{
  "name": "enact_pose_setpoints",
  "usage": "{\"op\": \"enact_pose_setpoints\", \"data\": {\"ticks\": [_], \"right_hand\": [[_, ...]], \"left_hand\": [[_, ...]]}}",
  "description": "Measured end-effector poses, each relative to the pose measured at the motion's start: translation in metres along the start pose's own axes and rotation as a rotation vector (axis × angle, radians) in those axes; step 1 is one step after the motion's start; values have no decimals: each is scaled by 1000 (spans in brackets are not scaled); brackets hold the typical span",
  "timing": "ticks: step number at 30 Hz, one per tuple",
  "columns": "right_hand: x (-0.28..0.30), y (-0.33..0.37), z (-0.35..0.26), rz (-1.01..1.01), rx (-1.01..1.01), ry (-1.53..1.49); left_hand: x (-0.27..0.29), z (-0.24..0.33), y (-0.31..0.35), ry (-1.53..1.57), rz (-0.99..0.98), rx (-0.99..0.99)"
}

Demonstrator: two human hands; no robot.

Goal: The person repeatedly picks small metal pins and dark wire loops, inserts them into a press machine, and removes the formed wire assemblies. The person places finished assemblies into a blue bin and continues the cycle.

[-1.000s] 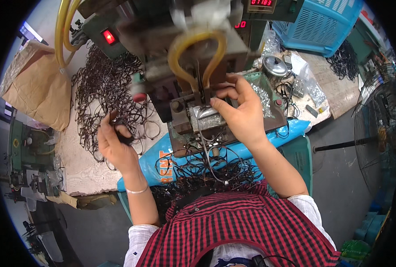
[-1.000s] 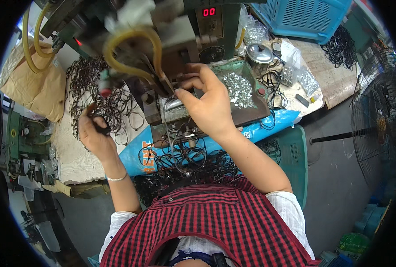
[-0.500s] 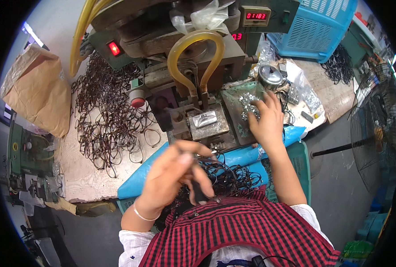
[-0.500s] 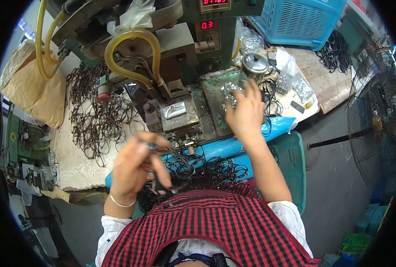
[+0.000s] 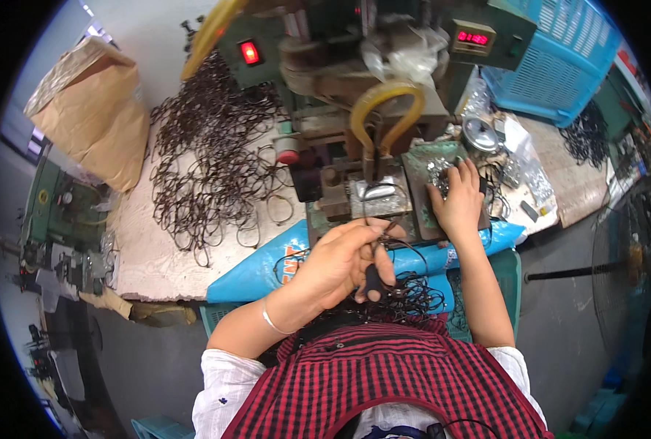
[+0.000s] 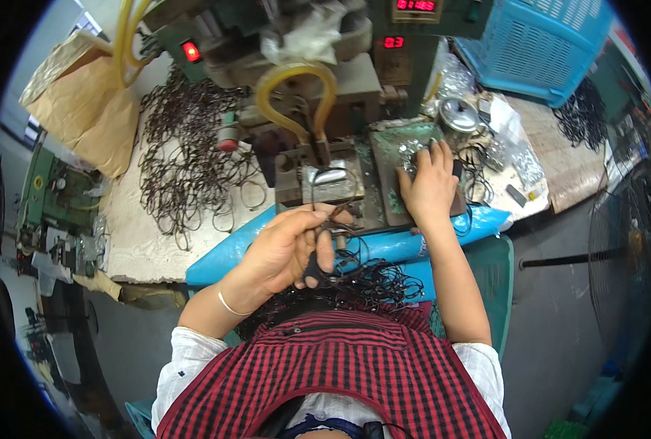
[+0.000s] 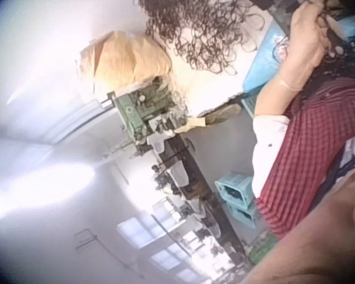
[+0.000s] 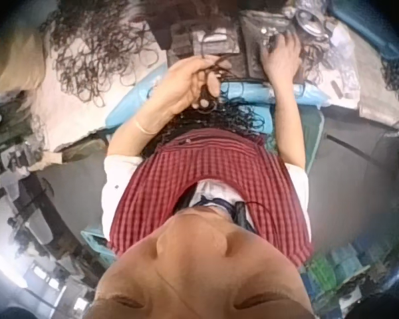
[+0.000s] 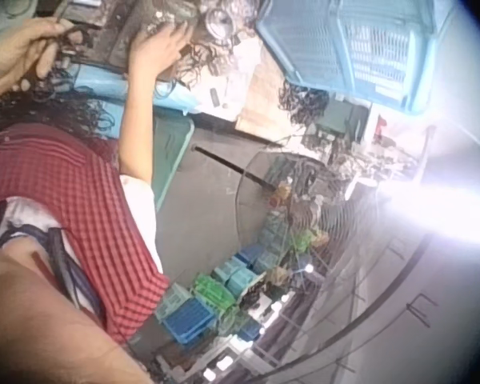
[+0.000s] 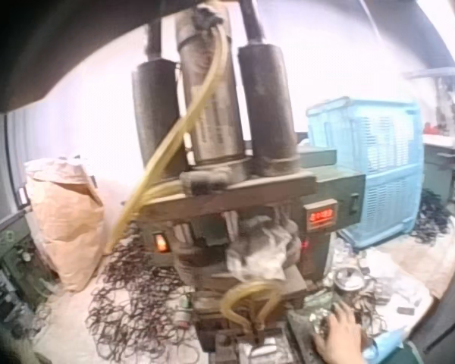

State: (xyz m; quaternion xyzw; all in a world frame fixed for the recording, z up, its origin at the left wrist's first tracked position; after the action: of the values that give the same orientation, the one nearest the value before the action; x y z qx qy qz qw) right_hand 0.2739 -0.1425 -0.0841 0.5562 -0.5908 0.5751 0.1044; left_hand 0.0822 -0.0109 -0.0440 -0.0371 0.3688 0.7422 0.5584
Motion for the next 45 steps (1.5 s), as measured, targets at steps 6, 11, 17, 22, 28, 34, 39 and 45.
{"op": "enact_pose_setpoints", "data": {"ticks": [6,11,17,22,28,34,39,45], "right_hand": [[16,3,-5,232,98,-120],[32,-11,-8,251,102,-213],[12,-16,-11,203,-42,-373],[32,15,33,103,-336,-505],[68,-26,-74,-75,-86,-951],[45,-14,-102,-93,-273,-1223],[44,-14,-108,-130,-289,-1227],[46,-8,-128,-209,-429,-1405]], "left_hand": [[54,5,29,-280,170,-393],[142,107,60,-557,962,-1272],[205,100,-73,-1792,740,-1163],[232,90,-82,-1650,714,-1044],[265,100,-46,-670,932,-1183],[238,70,11,62,885,-1182],[83,130,89,57,269,-1478],[55,161,74,-120,351,-1574]]}}
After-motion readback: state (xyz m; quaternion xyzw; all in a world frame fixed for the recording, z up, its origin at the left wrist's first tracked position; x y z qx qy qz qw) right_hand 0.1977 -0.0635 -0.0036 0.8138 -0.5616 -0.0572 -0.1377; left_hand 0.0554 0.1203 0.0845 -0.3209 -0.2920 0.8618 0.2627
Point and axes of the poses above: each hand's wrist, its own y-axis away from the middle knuckle, its own x-axis out of the back of the hand, z = x × y, the point moved 9 cm from there along -y, towards the middle knuckle, and after that the axes turned 11 degrees about z, right-handed, at the moved point
